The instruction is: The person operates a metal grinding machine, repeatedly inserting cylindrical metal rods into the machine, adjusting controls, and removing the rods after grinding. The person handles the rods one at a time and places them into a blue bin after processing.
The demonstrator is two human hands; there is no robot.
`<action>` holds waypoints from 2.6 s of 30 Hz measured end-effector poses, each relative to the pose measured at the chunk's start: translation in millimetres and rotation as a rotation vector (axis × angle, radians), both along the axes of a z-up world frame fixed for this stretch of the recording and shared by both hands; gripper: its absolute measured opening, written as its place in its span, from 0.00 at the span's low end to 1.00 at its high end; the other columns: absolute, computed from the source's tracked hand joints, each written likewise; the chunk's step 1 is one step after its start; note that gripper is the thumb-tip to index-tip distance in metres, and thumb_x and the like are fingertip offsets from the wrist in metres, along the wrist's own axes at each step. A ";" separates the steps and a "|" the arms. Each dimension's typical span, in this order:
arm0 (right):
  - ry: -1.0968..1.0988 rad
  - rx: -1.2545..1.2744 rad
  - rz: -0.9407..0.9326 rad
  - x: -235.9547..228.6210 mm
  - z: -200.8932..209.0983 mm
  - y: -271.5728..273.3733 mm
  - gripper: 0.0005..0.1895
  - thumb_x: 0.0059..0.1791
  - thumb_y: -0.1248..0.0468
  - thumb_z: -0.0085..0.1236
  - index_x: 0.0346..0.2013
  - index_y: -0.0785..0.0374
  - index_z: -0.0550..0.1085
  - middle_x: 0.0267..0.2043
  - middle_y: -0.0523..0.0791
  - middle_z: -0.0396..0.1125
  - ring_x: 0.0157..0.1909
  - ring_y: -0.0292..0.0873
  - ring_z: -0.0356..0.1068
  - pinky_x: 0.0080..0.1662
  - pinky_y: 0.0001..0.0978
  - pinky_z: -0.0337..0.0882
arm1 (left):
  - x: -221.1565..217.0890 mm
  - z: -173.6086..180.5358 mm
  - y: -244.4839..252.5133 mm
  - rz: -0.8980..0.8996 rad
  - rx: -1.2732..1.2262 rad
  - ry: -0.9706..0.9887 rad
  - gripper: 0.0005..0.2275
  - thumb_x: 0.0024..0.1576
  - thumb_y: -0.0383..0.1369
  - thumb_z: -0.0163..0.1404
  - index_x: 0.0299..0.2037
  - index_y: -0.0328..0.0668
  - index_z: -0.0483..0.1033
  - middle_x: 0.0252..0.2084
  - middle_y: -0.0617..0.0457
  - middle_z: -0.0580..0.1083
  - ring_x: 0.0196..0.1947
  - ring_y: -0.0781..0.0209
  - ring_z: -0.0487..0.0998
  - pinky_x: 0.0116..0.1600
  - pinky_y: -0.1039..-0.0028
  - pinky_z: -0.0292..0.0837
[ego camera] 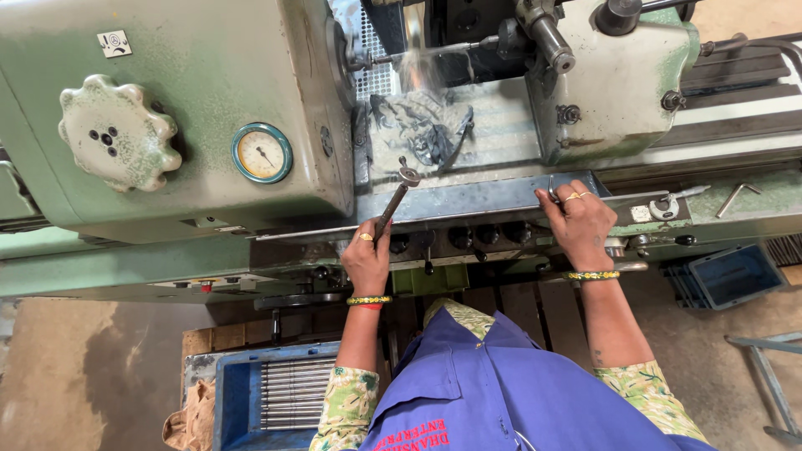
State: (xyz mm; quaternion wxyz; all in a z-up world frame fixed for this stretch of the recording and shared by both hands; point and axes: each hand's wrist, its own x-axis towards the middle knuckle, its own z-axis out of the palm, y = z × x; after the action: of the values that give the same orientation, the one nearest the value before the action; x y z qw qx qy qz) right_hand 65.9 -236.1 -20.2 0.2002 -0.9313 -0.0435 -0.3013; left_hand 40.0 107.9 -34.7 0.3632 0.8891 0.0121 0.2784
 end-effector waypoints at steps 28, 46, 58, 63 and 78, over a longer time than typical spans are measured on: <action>0.011 0.011 -0.081 -0.4 -9.5 5.9 0.20 0.56 0.51 0.65 0.28 0.59 0.71 0.30 0.44 0.63 0.31 0.49 0.66 0.33 0.43 0.61 | 0.7 8.7 18.6 -0.154 0.025 0.025 0.08 0.60 0.34 0.56 0.46 0.45 0.80 0.40 0.51 0.81 0.31 0.51 0.82 0.35 0.68 0.75; 0.002 0.044 -0.132 -2.2 -13.0 11.1 0.20 0.56 0.53 0.66 0.29 0.61 0.70 0.31 0.44 0.64 0.31 0.49 0.65 0.34 0.43 0.62 | -0.3 3.9 29.1 -0.228 0.205 0.047 0.13 0.58 0.30 0.56 0.52 0.49 0.75 0.43 0.53 0.80 0.36 0.49 0.82 0.38 0.63 0.76; 0.011 0.049 -0.140 -3.4 -13.7 11.5 0.20 0.57 0.52 0.65 0.30 0.61 0.71 0.33 0.44 0.65 0.32 0.50 0.66 0.34 0.44 0.62 | -1.4 6.8 31.7 -0.261 0.204 0.051 0.13 0.58 0.30 0.56 0.52 0.49 0.74 0.43 0.53 0.80 0.36 0.50 0.82 0.38 0.63 0.76; 0.025 0.060 -0.125 -3.0 -12.9 10.6 0.20 0.57 0.52 0.65 0.30 0.60 0.70 0.31 0.43 0.63 0.30 0.48 0.65 0.33 0.42 0.61 | -0.7 5.4 29.1 -0.234 0.206 0.043 0.13 0.57 0.29 0.56 0.52 0.49 0.74 0.42 0.52 0.80 0.36 0.49 0.82 0.37 0.63 0.76; 0.018 0.071 -0.103 -4.0 -12.8 8.2 0.19 0.55 0.53 0.66 0.29 0.61 0.70 0.31 0.44 0.64 0.29 0.48 0.65 0.32 0.42 0.61 | 5.9 -48.2 17.0 -0.128 0.143 0.112 0.16 0.62 0.30 0.50 0.59 0.51 0.66 0.29 0.43 0.78 0.28 0.39 0.80 0.32 0.54 0.72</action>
State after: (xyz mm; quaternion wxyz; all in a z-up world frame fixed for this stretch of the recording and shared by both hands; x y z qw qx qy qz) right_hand 61.9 -227.9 -33.0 0.2178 -0.9271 0.0171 -0.3044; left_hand 45.9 124.8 -82.9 0.3147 0.9258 -0.0444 0.2048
